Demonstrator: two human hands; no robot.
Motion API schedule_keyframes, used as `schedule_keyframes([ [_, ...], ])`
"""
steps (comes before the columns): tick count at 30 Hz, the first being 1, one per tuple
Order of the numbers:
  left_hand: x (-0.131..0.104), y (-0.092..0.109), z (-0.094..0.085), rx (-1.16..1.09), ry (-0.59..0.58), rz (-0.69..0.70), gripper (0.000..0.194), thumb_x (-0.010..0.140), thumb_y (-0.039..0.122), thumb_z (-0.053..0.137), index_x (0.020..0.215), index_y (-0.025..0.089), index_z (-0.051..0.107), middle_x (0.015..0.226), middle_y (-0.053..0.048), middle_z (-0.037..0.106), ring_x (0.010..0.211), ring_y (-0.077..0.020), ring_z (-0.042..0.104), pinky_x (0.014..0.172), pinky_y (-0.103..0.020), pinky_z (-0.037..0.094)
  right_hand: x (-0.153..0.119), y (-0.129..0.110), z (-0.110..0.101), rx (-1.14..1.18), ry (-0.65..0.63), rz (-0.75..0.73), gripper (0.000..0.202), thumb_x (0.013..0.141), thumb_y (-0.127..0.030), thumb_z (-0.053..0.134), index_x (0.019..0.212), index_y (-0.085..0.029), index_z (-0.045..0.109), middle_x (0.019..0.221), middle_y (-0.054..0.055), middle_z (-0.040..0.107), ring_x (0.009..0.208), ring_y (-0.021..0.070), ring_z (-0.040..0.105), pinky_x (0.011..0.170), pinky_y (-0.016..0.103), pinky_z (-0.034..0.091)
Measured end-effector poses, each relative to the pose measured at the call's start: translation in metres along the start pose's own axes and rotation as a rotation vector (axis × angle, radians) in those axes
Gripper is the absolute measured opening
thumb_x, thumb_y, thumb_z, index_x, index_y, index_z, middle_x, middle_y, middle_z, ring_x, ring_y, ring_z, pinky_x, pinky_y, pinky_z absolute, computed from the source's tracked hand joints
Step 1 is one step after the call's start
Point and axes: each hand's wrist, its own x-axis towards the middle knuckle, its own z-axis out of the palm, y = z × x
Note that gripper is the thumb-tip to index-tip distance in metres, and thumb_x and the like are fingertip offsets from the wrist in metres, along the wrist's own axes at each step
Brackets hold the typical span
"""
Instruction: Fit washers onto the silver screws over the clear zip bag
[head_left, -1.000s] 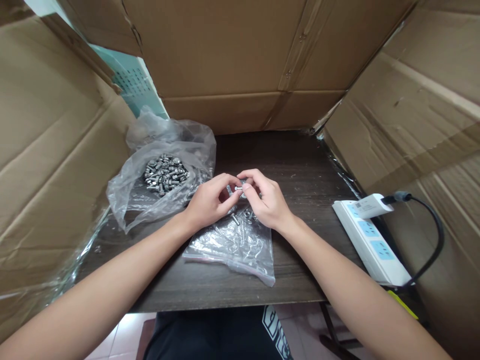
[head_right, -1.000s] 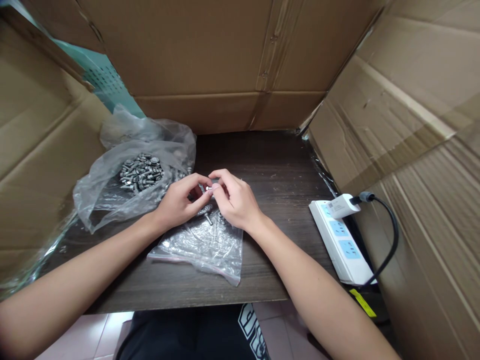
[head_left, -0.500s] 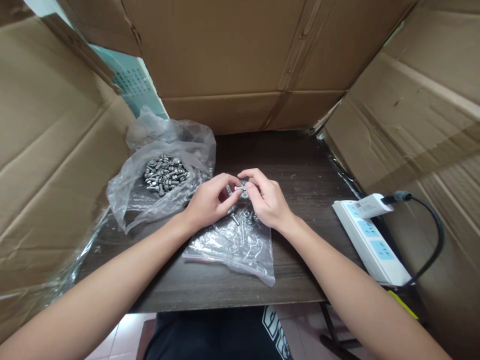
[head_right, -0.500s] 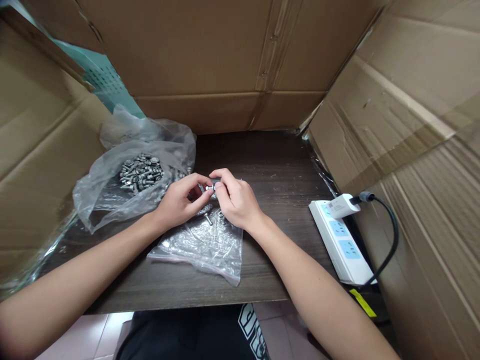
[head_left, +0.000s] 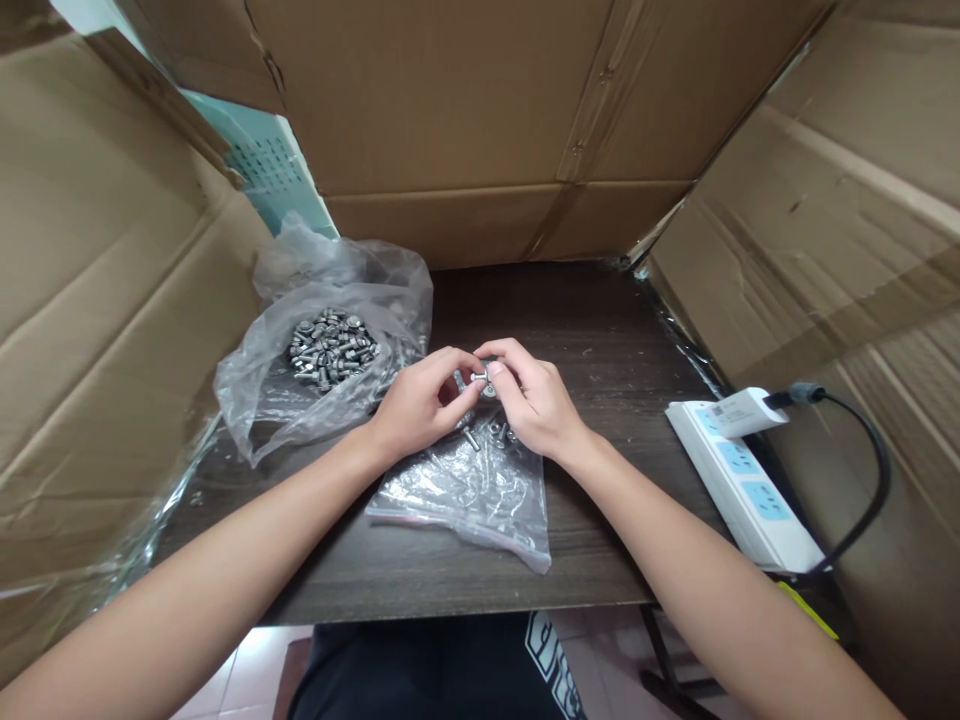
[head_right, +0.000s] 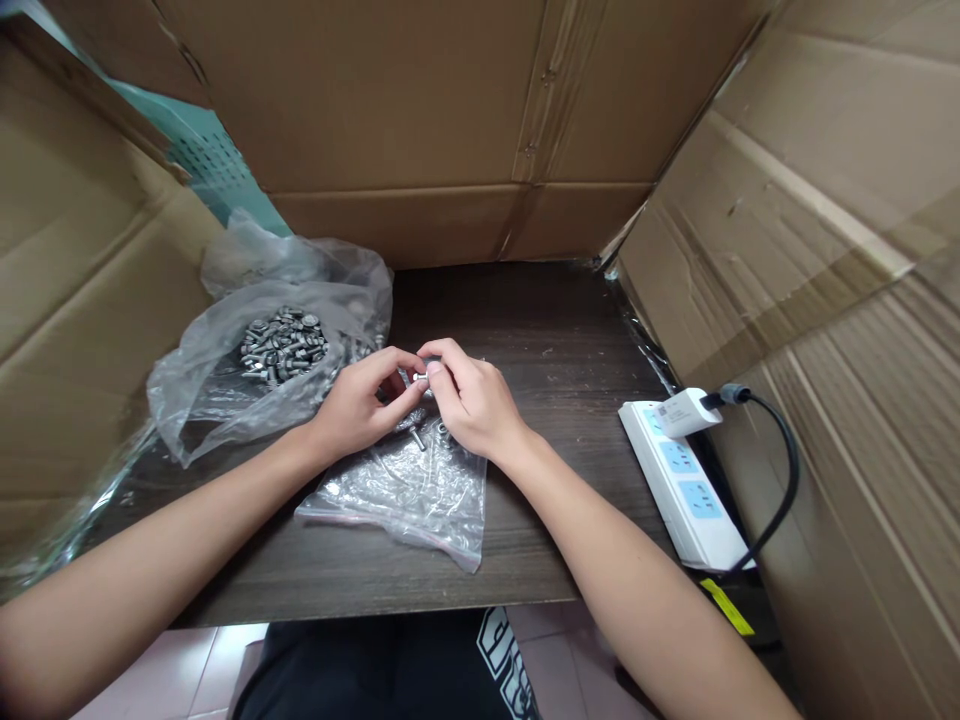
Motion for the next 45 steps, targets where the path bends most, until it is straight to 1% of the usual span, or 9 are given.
schedule_keyframes([
  [4,0.0,-0.0002,0.0001,0.002,0.003,-0.001,0.007,0.098,0.018,0.065,0.105,0.017,0.063,0.087,0.001,0.064,0.061,-0.0076,0.056,0.06,-0.019,0.047,0.0002,0.0001,0.0003,0.011,0.014,-0.021,0.024,0.096,-0.021,0.052,0.117,-0.02,0.063,0.092,0.002,0.063,0.074,0.0154,0.058,0.072,0.03,0.046],
  [8,0.0,0.0002,-0.0002,-0.002,0.0,-0.005,0.007,0.099,0.019,0.065,0.105,0.017,0.063,0.087,0.001,0.064,0.061,-0.0078,0.056,0.06,-0.019,0.048,0.0,0.0003,0.0003,0.031,0.001,-0.003,0.024,0.103,-0.024,0.044,0.117,-0.019,0.063,0.084,0.001,0.065,0.075,0.0165,0.062,0.072,0.031,0.046],
  [11,0.0003,0.0006,-0.0005,-0.005,0.0,-0.003,0.008,0.098,0.018,0.065,0.106,0.017,0.064,0.087,0.001,0.064,0.06,-0.0078,0.057,0.06,-0.019,0.048,-0.0006,0.0013,0.0004,0.039,0.019,-0.016,0.025,0.098,-0.023,0.049,0.12,-0.018,0.062,0.091,0.002,0.064,0.077,0.0163,0.061,0.074,0.031,0.047],
  [16,0.0004,0.0008,-0.0007,-0.004,-0.002,-0.002,0.007,0.099,0.019,0.065,0.105,0.017,0.064,0.086,0.001,0.064,0.06,-0.0077,0.056,0.06,-0.019,0.048,-0.0013,0.0022,0.0009,0.012,-0.008,0.036,0.027,0.103,-0.027,0.044,0.123,-0.019,0.061,0.078,0.0,0.061,0.068,0.0158,0.059,0.069,0.031,0.044],
  [21,0.0001,0.0009,-0.0005,-0.013,0.005,-0.005,0.007,0.098,0.019,0.064,0.105,0.017,0.063,0.087,0.001,0.064,0.06,-0.0079,0.057,0.06,-0.019,0.048,-0.0009,0.0016,0.0012,0.025,0.018,-0.014,0.026,0.097,-0.023,0.052,0.121,-0.019,0.061,0.09,0.002,0.063,0.072,0.0149,0.058,0.071,0.03,0.046],
  [25,0.0003,0.0012,-0.0003,-0.006,-0.005,-0.008,0.007,0.099,0.02,0.064,0.105,0.017,0.064,0.086,0.001,0.064,0.061,-0.0085,0.057,0.06,-0.02,0.048,-0.0009,0.0015,0.001,0.006,0.012,0.017,0.025,0.103,-0.026,0.045,0.121,-0.019,0.061,0.078,-0.001,0.061,0.067,0.0148,0.058,0.068,0.03,0.044],
  [35,0.0005,0.0012,-0.0004,-0.003,0.0,-0.011,0.007,0.099,0.021,0.063,0.105,0.018,0.064,0.087,0.0,0.065,0.06,-0.0088,0.057,0.06,-0.021,0.049,-0.0006,0.0003,0.001,-0.033,-0.007,0.028,0.025,0.106,-0.027,0.041,0.12,-0.02,0.061,0.083,0.001,0.068,0.066,0.0146,0.059,0.065,0.03,0.043],
  [42,0.0004,0.0019,-0.001,-0.011,-0.011,-0.027,0.008,0.099,0.022,0.064,0.106,0.018,0.065,0.087,0.0,0.065,0.061,-0.0089,0.057,0.06,-0.021,0.049,-0.0013,0.0017,0.0009,0.012,0.017,-0.012,0.041,0.087,-0.019,0.055,0.128,-0.02,0.055,0.098,0.003,0.063,0.071,0.0142,0.056,0.066,0.03,0.047],
  [45,0.0006,0.0023,-0.0013,-0.014,-0.01,-0.024,0.007,0.099,0.021,0.064,0.105,0.018,0.065,0.087,0.0,0.065,0.06,-0.0089,0.057,0.06,-0.021,0.049,-0.0009,0.0015,0.0012,0.016,0.001,0.015,0.032,0.096,-0.022,0.051,0.127,-0.019,0.055,0.09,0.001,0.063,0.071,0.0144,0.058,0.068,0.031,0.046],
])
